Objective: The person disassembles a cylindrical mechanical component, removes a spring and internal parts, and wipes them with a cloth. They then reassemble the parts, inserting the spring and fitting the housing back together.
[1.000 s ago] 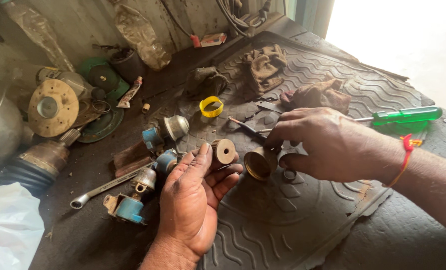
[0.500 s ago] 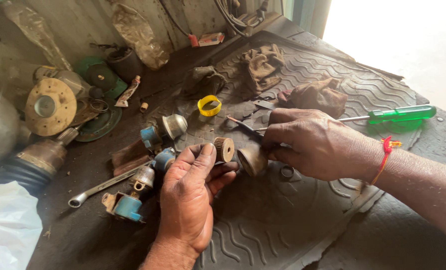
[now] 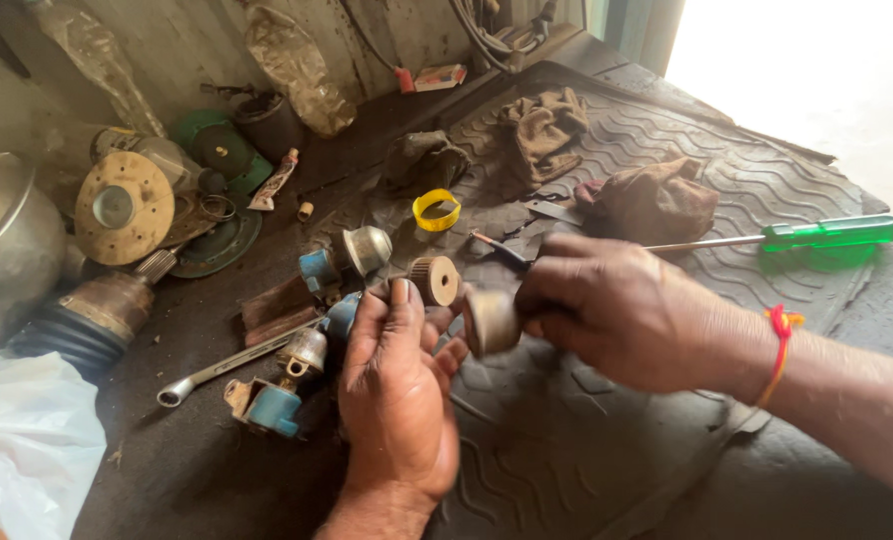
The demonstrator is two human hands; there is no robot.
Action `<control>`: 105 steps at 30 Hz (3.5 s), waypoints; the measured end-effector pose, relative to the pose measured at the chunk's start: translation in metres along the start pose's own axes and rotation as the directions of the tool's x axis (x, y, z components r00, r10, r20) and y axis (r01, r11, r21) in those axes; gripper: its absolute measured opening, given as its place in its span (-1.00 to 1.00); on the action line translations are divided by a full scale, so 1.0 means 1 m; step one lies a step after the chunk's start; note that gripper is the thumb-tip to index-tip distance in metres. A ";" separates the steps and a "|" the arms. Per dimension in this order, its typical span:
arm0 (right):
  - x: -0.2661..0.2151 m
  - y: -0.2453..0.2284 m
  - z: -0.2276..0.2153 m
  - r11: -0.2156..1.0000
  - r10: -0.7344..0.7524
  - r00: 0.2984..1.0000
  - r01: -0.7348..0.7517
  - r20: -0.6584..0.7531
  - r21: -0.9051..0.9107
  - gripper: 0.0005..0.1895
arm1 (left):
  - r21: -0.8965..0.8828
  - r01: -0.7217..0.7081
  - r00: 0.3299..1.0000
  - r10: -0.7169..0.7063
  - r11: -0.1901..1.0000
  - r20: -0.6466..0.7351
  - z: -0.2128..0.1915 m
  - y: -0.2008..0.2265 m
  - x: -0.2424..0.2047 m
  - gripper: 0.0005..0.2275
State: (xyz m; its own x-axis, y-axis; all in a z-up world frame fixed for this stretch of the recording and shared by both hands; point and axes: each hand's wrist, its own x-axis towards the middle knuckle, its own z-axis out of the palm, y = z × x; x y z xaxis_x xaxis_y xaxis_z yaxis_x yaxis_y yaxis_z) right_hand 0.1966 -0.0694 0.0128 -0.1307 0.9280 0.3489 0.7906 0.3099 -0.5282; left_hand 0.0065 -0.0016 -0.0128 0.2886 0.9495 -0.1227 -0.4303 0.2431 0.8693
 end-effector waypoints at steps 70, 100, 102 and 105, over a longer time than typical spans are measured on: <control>-0.008 0.011 0.024 -0.196 0.214 0.895 -0.352 0.390 0.915 -0.52 | 0.117 -0.363 0.920 0.336 0.925 0.200 -0.002 0.001 -0.010 -0.66; -0.012 0.028 0.030 -0.152 0.365 0.847 -0.354 0.385 0.923 -0.70 | 0.222 -0.274 0.930 0.200 0.936 0.308 -0.005 0.010 -0.017 -0.62; -0.012 0.032 0.027 -0.183 0.282 0.913 -0.250 0.295 0.951 -0.67 | 0.235 -0.278 0.927 0.195 0.931 0.322 -0.006 0.010 -0.013 -0.64; -0.012 0.037 0.023 -0.161 0.257 0.937 -0.198 0.235 0.967 -0.65 | 0.262 -0.269 0.932 0.182 0.927 0.313 -0.006 0.010 -0.010 -0.64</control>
State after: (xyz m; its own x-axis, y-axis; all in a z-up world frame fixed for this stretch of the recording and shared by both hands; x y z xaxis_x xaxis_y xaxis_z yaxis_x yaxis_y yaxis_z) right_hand 0.2140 -0.0639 -0.0288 -0.0598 0.9982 0.0093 -0.6802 -0.0339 -0.7323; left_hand -0.0061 -0.0077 -0.0057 0.4586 0.8672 0.1942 -0.2525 -0.0823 0.9641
